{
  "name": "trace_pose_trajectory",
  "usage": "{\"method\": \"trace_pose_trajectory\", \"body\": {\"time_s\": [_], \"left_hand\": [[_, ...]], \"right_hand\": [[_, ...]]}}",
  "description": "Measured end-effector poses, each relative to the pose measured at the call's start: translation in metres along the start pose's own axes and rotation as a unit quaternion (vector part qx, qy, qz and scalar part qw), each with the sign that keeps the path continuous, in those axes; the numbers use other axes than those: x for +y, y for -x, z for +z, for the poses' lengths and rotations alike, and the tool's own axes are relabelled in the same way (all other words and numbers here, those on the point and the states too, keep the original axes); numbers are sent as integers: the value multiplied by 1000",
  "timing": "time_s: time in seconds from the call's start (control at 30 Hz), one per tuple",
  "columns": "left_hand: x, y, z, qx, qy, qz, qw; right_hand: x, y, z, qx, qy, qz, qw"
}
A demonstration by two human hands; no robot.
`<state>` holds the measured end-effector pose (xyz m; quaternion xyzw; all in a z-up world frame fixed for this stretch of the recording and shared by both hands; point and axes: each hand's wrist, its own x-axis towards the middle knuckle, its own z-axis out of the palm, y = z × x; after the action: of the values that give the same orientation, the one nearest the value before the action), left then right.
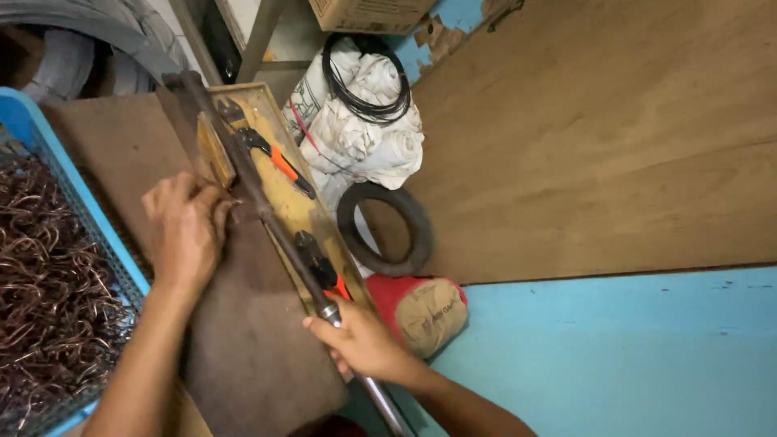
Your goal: Bending copper wires using a manual jig and sorting them into baskets.
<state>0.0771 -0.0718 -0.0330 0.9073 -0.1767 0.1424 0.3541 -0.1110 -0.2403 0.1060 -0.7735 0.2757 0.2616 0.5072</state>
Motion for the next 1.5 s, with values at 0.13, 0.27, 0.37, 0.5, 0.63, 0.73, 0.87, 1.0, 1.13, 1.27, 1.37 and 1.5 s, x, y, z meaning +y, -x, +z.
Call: {"method": "trace_pose_trajectory", "body": {"time_s": [0.13, 0.27, 0.37, 0.5, 0.63, 0.73, 0.87, 1.0, 1.13, 1.27, 1.37, 1.5], "left_hand": [[24, 21, -18, 20, -3, 24, 999], [31, 42, -51, 60, -32, -17, 998], [27, 56, -79, 82, 7, -57, 995], [25, 68, -102, 112, 53, -80, 989], [17, 82, -114, 132, 59, -104, 984], [14, 92, -122, 144, 46, -114, 982], [13, 102, -131, 167, 54, -111, 978], [14, 113, -142, 161, 47, -143, 975], [-7, 126, -132, 184, 50, -121, 974], [-6, 129, -141, 182, 24, -122, 975], [-7, 135, -148, 175, 4, -125, 977], [-6, 142, -162, 161, -16, -154, 975]], "right_hand": [[-4, 3, -3, -13, 30, 4, 999], [15, -11, 4, 3, 85, -37, 996], [32, -27, 13, -11, 72, -33, 997], [58, -48, 20, -21, 19, -52, 998], [85, -65, 23, -15, 43, -125, 991], [87, -71, 27, 5, 36, -127, 991], [58, -50, 34, 160, 252, -203, 933], [4, -30, 44, 340, 384, -423, 747], [-42, -31, 74, 216, 295, -460, 809], [-69, -57, 113, 122, 219, -529, 811], [-77, -66, 133, 121, 193, -554, 801], [-74, -93, 148, 125, 201, -566, 790]]}}
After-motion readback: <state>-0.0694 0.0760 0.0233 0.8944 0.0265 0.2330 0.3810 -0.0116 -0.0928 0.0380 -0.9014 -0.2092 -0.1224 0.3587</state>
